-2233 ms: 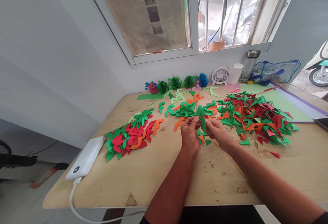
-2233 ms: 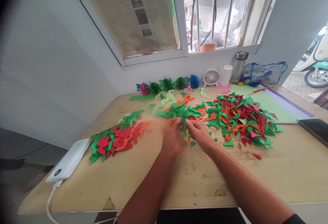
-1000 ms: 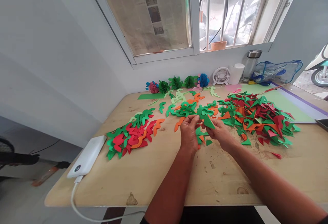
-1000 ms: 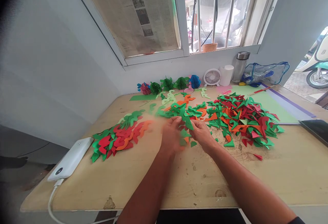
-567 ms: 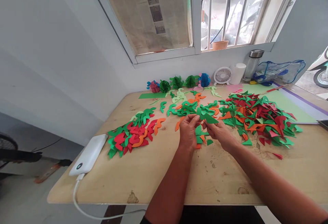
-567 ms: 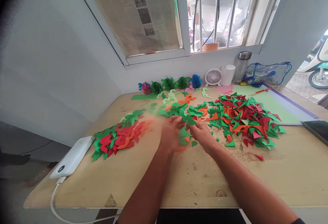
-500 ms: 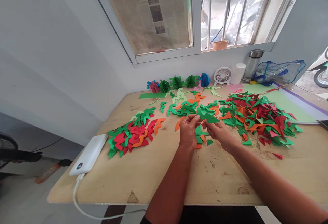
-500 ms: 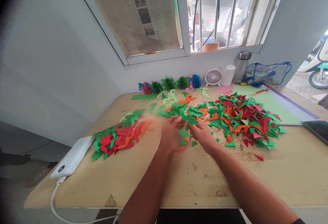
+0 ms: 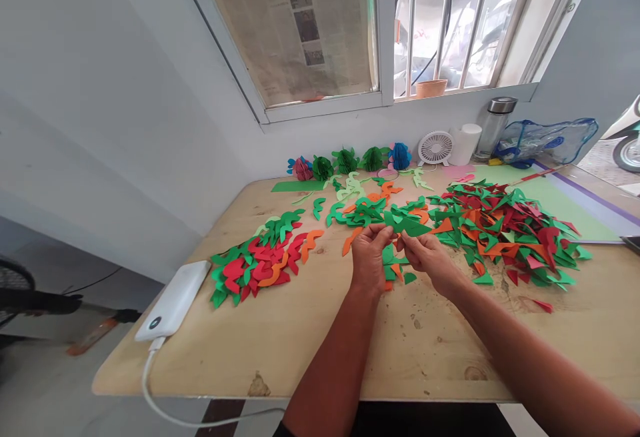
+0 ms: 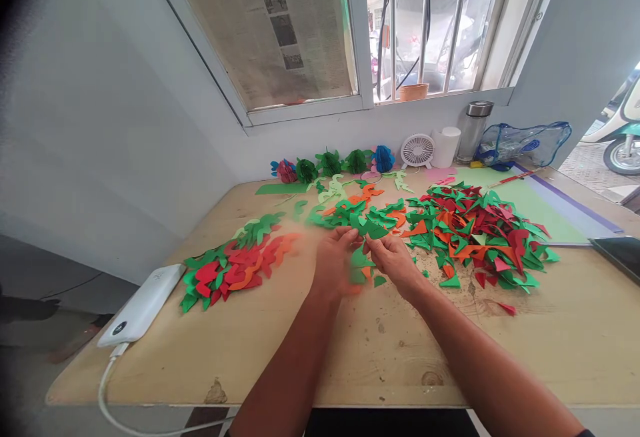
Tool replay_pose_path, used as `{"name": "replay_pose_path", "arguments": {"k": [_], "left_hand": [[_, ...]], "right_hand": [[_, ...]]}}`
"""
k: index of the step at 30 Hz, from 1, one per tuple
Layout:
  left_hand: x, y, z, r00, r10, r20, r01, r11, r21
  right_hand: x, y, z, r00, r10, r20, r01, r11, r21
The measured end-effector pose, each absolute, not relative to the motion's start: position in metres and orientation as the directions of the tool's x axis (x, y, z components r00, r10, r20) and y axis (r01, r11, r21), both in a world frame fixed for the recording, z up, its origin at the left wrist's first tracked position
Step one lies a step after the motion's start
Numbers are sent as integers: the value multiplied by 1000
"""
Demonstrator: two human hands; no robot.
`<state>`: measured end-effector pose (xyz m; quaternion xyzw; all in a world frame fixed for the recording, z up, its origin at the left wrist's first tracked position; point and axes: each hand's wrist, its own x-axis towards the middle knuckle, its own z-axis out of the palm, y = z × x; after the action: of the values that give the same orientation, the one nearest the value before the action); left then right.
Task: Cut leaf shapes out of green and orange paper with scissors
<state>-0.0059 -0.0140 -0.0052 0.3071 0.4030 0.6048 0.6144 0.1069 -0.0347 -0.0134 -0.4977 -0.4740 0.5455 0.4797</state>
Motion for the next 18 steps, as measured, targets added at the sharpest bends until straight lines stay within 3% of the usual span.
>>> {"name": "replay_pose_path", "arguments": {"k": [11, 18], "left_hand": [[-10, -16, -2, -103, 994, -31, -373, -9, 928], [-8, -17, 0, -100, 993, -64, -417, 16, 909]], "right_hand": [[109, -36, -13, -86, 994, -63, -56, -68, -996], [107, -35, -18, -52, 997, -52, -59, -56, -997]]}}
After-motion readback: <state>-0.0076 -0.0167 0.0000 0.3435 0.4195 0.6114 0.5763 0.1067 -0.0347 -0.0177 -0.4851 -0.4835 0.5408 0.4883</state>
